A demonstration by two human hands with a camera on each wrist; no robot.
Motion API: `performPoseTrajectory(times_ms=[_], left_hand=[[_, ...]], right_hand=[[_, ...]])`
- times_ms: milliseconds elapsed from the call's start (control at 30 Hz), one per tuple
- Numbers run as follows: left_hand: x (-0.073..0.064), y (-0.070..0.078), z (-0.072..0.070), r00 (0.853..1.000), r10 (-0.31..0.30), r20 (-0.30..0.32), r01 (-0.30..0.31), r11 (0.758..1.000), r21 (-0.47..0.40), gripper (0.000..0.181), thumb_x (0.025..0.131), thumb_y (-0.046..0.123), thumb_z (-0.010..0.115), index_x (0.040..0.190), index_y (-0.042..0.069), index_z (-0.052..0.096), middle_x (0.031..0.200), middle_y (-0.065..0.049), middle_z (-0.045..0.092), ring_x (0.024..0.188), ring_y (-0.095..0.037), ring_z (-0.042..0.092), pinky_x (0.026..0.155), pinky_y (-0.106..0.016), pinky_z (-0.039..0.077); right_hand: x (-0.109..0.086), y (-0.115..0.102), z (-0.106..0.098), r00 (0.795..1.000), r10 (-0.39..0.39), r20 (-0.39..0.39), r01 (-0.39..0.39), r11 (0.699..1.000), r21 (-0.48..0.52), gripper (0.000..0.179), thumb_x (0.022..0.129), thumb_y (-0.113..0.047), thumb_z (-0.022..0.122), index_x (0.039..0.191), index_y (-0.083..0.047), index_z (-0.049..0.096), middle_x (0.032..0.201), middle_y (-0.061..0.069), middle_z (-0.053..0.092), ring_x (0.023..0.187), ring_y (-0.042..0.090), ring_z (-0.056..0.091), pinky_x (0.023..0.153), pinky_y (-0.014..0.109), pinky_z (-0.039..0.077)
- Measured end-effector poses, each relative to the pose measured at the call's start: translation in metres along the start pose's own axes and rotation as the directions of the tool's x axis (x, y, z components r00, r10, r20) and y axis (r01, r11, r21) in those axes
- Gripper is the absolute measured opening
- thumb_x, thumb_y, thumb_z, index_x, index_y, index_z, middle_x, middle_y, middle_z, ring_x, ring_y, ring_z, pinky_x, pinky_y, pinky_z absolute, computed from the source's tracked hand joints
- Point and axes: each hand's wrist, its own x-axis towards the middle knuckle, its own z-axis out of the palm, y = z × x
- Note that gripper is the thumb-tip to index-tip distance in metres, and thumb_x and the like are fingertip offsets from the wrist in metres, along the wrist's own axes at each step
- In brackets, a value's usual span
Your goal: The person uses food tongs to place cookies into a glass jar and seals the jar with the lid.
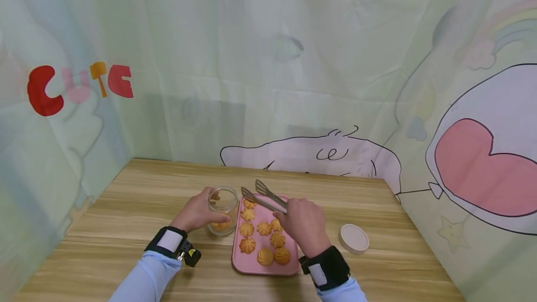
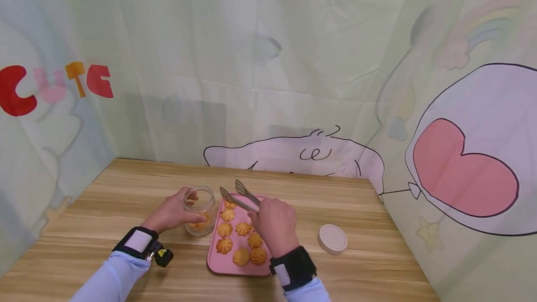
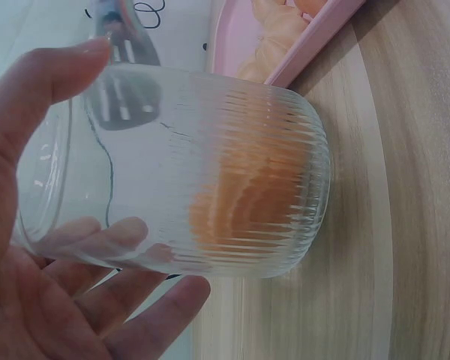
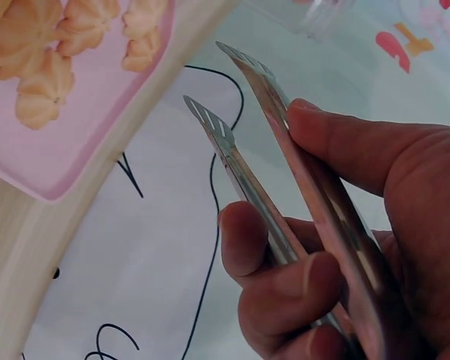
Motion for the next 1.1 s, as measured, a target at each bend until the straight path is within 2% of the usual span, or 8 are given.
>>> performPoseTrajectory(times_ms=[367, 567, 900, 1100], left_hand=[[0.001, -0.001, 0.0, 1.0, 0.003, -0.001, -0.003, 1.0, -0.004, 0.089, 0.061, 0.044, 0.084, 0.13, 0.006, 0.044, 0.129, -0.013, 0.055, 0.114, -0.032, 0.055, 0.091, -0.048, 0.048], [0.003, -0.004, 0.0, 1.0, 0.023, -0.008, -0.023, 1.0, -0.008, 0.088, 0.06, 0.044, 0.084, 0.129, 0.006, 0.045, 0.127, -0.013, 0.056, 0.112, -0.03, 0.056, 0.09, -0.046, 0.049], [0.001, -0.003, 0.001, 1.0, 0.025, -0.012, -0.025, 1.0, -0.015, 0.088, 0.06, 0.043, 0.085, 0.129, 0.005, 0.045, 0.127, -0.013, 0.056, 0.111, -0.031, 0.056, 0.088, -0.046, 0.05], [0.002, -0.003, 0.0, 1.0, 0.017, -0.01, -0.017, 1.0, -0.017, 0.09, 0.059, 0.044, 0.085, 0.13, 0.006, 0.045, 0.127, -0.013, 0.056, 0.112, -0.031, 0.056, 0.089, -0.046, 0.05]], right_hand=[[0.006, -0.002, 0.02, 0.999, 0.019, 0.045, -0.018, 1.0, -0.02, 0.047, 0.078, -0.053, 0.068, 0.058, -0.012, 0.054, 0.049, -0.002, 0.039, 0.042, 0.014, 0.04, 0.039, 0.025, 0.026], [0.01, -0.005, 0.029, 0.995, 0.032, 0.097, -0.033, 0.999, 0.005, 0.044, 0.078, -0.051, 0.069, 0.061, -0.012, 0.058, 0.052, -0.001, 0.045, 0.045, 0.015, 0.043, 0.04, 0.025, 0.03], [0.012, -0.005, 0.039, 0.996, 0.028, 0.086, -0.026, 0.999, -0.027, 0.043, 0.078, -0.05, 0.069, 0.066, -0.01, 0.06, 0.054, 0.0, 0.045, 0.046, 0.014, 0.043, 0.039, 0.025, 0.03], [0.014, 0.004, 0.039, 0.991, 0.069, 0.113, -0.069, 0.998, -0.002, 0.041, 0.079, -0.048, 0.069, 0.071, -0.008, 0.062, 0.059, 0.002, 0.05, 0.049, 0.016, 0.046, 0.041, 0.026, 0.032]])
